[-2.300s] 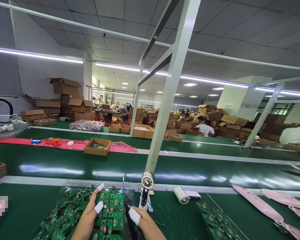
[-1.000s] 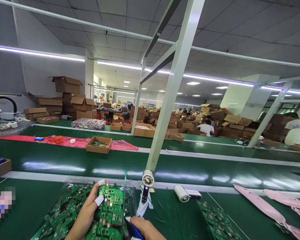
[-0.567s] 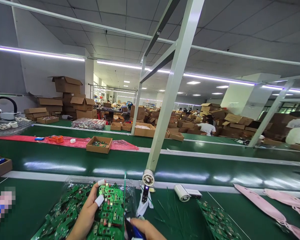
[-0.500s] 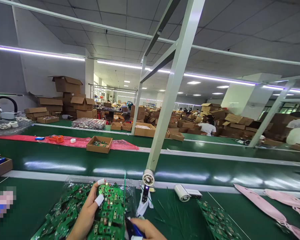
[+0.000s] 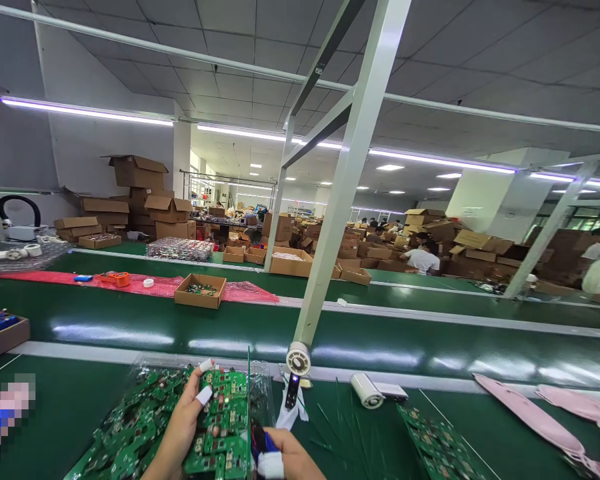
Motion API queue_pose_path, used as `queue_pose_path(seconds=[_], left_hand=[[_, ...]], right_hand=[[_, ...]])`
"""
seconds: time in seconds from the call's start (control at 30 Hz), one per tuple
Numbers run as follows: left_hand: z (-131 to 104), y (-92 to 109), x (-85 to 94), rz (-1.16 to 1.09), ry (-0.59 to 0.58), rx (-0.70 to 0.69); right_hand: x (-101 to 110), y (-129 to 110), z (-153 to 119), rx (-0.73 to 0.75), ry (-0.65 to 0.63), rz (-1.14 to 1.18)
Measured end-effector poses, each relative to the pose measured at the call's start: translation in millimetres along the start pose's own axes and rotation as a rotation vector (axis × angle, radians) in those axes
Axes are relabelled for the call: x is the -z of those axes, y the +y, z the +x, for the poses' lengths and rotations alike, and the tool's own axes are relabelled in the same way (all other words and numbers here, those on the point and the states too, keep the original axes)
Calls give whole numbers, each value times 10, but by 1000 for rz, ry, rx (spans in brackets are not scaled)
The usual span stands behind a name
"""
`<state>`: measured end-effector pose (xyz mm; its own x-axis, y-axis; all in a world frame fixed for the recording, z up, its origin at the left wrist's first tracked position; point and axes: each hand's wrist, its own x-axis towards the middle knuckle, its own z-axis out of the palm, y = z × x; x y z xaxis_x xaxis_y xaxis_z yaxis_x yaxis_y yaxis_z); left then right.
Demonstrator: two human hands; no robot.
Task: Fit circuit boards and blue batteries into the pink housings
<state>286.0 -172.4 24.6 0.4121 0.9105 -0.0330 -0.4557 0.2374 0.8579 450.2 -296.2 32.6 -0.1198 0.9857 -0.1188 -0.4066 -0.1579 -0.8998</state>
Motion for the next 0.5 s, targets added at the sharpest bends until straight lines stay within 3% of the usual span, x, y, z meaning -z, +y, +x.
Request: queue_pose_path(seconds=[0.13,0.27,0.5], left_hand=[[38,-190,-41,-59,27,96],[4,-237,-53,-88,65,155],[6,84,22,-58,41,41]], right_hand=[[-17,126,118,4,0,192],[-83,97,200,32,-52,103],[-21,-176,-148,0,85,-671]])
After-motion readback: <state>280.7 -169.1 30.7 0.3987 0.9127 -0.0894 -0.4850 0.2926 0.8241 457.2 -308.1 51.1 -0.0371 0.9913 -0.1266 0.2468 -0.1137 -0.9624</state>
